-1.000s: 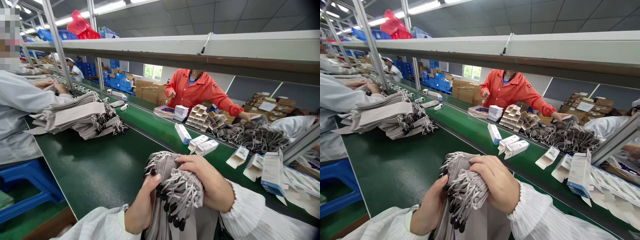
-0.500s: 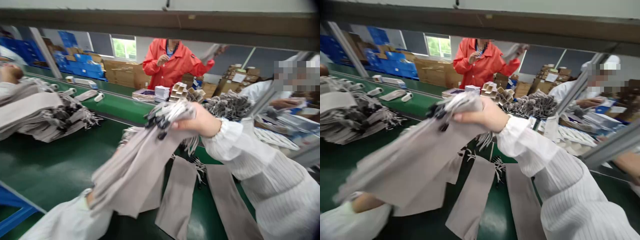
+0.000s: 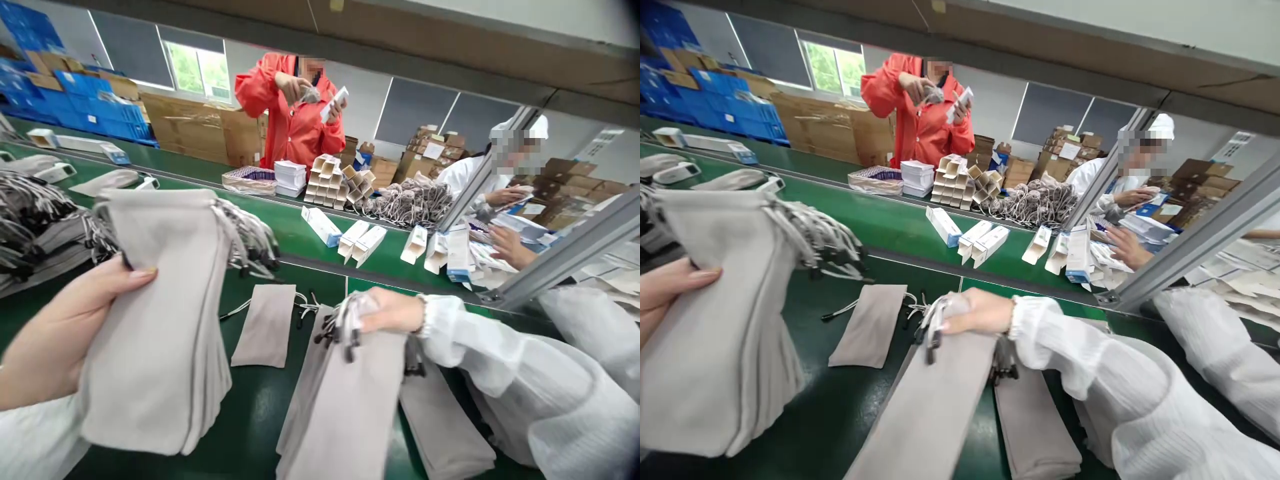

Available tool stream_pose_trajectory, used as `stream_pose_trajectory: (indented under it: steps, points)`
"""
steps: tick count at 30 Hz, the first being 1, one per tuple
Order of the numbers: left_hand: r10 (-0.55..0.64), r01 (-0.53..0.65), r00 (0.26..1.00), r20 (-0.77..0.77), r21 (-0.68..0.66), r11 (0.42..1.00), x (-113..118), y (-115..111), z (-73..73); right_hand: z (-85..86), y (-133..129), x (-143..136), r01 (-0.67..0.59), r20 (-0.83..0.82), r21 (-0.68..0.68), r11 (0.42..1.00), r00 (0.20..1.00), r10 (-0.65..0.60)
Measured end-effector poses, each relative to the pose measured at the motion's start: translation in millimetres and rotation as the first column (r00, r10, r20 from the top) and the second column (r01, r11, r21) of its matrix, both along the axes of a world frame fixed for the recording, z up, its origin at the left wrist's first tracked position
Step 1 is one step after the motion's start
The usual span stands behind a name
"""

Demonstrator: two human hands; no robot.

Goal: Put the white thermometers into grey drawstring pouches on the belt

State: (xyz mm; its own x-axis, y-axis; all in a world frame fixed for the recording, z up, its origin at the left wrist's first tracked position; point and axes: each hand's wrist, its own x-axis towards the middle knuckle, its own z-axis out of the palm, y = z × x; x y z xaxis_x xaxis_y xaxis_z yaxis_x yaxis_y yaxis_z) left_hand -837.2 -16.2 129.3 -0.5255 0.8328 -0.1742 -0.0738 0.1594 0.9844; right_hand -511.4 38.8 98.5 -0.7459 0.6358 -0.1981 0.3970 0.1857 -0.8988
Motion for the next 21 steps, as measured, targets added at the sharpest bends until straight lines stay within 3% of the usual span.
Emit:
stream_pose_trajectory:
  steps: [2,5,7,8,11,13,14,17,19,21]
  points:
    - [-0.091,0.092,0.992,0.084,-0.014,0.996,19.1,2.2,6.1,-14.0,3.8,-16.3,0.055,0.071,-0.137,0.989,0.996,-0.045]
    - [-0.146,0.147,0.984,0.104,-0.004,0.989,33.5,4.0,9.5,-24.6,14.5,-27.7,0.103,0.153,-0.131,0.986,0.985,-0.083]
    - [-0.197,0.197,0.977,0.086,0.01,0.98,35.6,5.8,8.9,-29.0,18.1,-27.2,0.08,0.281,0.096,0.992,0.954,-0.104]
    - [-0.214,0.213,0.974,0.074,0.02,0.977,35.6,7.2,8.1,-30.7,17.8,-25.8,0.06,0.369,0.252,0.966,0.917,-0.153]
    - [-0.222,0.219,0.973,0.07,0.049,0.974,35.0,12.1,4.7,-28.9,12.5,-23.0,-0.035,0.509,0.623,0.782,0.777,-0.37]
    - [-0.195,0.189,0.975,0.105,0.065,0.98,35.0,14.4,3.3,-19.1,13.1,-27.8,-0.046,0.437,0.743,0.667,0.79,-0.431]
    - [-0.169,0.16,0.977,0.133,0.072,0.984,35.2,14.9,3.1,-12.8,16.7,-33.7,-0.029,0.38,0.759,0.65,0.831,-0.406]
    - [-0.037,0.015,0.975,0.22,0.103,0.995,35.1,13.8,3.9,-2.4,41.9,-65.6,0.011,0.246,0.687,0.726,0.937,-0.247]
    - [0.025,-0.057,0.965,0.262,0.114,0.992,32.9,11.5,2.4,-9.8,63.0,-93.4,-0.039,0.286,0.642,0.766,0.939,-0.191]
    - [0.01,-0.04,0.952,0.305,0.092,0.995,28.0,8.6,-4.5,-25.1,78.0,-118.0,-0.107,0.379,0.606,0.788,0.91,-0.167]
